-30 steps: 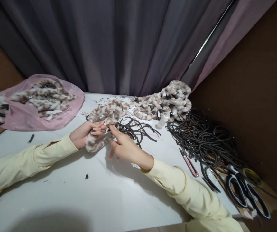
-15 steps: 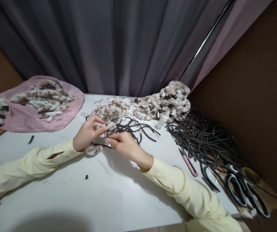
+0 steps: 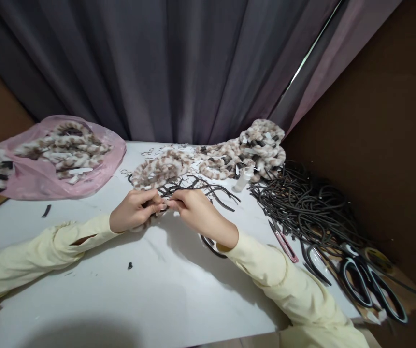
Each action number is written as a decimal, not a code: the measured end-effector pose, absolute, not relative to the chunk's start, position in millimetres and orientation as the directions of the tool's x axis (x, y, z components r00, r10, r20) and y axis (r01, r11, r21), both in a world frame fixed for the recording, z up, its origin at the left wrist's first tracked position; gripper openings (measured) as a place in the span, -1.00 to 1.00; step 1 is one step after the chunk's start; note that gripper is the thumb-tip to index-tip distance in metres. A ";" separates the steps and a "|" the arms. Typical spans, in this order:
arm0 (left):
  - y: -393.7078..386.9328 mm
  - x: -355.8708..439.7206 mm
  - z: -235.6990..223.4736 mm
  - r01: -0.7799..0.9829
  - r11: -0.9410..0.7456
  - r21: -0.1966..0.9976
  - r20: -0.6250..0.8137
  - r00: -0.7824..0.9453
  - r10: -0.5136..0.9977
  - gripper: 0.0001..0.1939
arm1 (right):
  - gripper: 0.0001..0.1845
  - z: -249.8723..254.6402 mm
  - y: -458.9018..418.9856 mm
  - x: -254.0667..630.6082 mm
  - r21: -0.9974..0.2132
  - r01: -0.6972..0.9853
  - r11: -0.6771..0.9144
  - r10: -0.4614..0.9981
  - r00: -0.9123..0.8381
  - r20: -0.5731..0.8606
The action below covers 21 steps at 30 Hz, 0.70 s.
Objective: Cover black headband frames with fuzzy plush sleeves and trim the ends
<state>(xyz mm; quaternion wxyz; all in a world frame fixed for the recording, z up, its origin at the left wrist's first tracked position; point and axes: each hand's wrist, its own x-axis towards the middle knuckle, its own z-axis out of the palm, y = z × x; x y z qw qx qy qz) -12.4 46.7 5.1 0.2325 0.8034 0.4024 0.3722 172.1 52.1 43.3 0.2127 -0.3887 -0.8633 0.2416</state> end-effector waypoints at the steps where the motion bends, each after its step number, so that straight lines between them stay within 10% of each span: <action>1: 46.1 -12.1 6.5 0.463 -0.562 0.685 0.385 0.424 0.820 -0.80 | -0.78 43.6 53.6 172.6 -0.595 0.572 0.564 0.782 -0.601 0.164; 10: 47.3 -12.2 10.6 0.421 -0.608 0.673 0.336 0.558 0.759 -0.85 | -0.75 49.3 55.4 175.0 -0.684 0.562 0.466 0.808 -0.585 0.070; 21: 44.2 -13.3 -1.4 0.338 -0.872 0.355 0.361 0.811 0.461 -0.79 | -0.77 46.1 60.2 175.0 -0.677 0.564 0.472 0.786 -0.617 0.034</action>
